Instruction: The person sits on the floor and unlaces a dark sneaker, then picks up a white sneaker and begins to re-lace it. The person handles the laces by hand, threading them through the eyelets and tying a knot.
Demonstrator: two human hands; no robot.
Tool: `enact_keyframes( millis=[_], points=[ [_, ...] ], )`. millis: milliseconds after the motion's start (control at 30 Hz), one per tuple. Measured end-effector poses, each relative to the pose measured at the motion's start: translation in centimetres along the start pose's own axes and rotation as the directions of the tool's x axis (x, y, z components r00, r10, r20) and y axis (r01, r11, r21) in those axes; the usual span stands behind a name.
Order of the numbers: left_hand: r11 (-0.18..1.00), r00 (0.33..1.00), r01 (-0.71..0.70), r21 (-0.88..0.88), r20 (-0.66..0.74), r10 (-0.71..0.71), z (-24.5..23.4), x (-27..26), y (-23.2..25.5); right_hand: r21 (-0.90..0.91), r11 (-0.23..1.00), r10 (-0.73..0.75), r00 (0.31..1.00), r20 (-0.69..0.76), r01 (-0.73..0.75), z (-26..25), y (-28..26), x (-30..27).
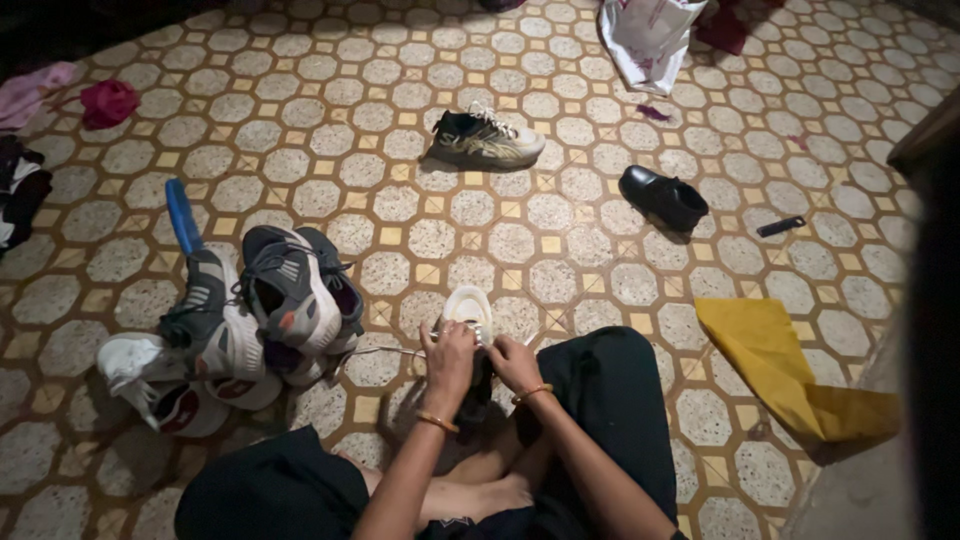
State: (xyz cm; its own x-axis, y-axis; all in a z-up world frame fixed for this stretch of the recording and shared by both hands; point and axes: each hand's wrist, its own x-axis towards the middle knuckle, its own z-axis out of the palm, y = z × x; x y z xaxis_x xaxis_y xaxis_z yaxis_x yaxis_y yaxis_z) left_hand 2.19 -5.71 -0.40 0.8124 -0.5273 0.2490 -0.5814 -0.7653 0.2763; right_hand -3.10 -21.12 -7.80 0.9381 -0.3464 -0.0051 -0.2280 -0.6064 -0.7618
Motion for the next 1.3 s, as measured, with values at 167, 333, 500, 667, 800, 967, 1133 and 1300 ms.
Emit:
enact_keyframes(
  millis=[167,333,500,667,800,967,1133,1300],
  points=[
    [0.744,0.833,0.543,-0.388,0.138,-0.536,-3.2,4.3,-4.7,-0.009,0.998,0.064,0.998,-0.006,-0.064,0.4,1.1,0.1],
    [0.569,0.612,0.279,-0.773,-0.313,-0.726,-8.4,3.8,-12.2,-0.048,0.995,0.082,0.997,-0.01,-0.082,0.1,-0.3,0.3],
    [0.893,0.757,0.395,-0.216,-0.473,-0.45,-7.8,-0.4,-9.8,-0.03,0.999,0.01,0.996,-0.093,-0.013,-2.3,-4.9,-1.5],
    [0.891,0.921,0.382,-0.246,0.185,-0.343,-2.0,-3.6,-2.3,-0.27,0.874,-0.451,0.882,-0.138,0.404,-3.3,-9.6,-1.9],
    [0.97,0.98,0.196,-0.144,-0.004,-0.199,0.8,-3.8,-1.3,-0.43,0.842,-0.403,0.909,-0.103,0.325,-1.8,-10.6,-1.1],
    [0.89,0.927,0.372,-0.265,0.147,-0.344,1.8,-3.9,-2.1,-0.371,0.893,-0.306,0.948,-0.09,0.254,0.4,-5.5,0.7],
    [0.822,0.91,0.407,-0.4,0.094,-0.404,1.8,-4.3,-3.1,0.356,0.905,0.249,0.968,0.003,-0.234,0.6,1.8,4.5],
    [0.809,0.918,0.381,-0.448,0.074,-0.39,1.8,-4.1,-3.3,0.457,0.885,0.144,0.985,-0.097,-0.084,-0.1,0.1,2.9]
  ],
)
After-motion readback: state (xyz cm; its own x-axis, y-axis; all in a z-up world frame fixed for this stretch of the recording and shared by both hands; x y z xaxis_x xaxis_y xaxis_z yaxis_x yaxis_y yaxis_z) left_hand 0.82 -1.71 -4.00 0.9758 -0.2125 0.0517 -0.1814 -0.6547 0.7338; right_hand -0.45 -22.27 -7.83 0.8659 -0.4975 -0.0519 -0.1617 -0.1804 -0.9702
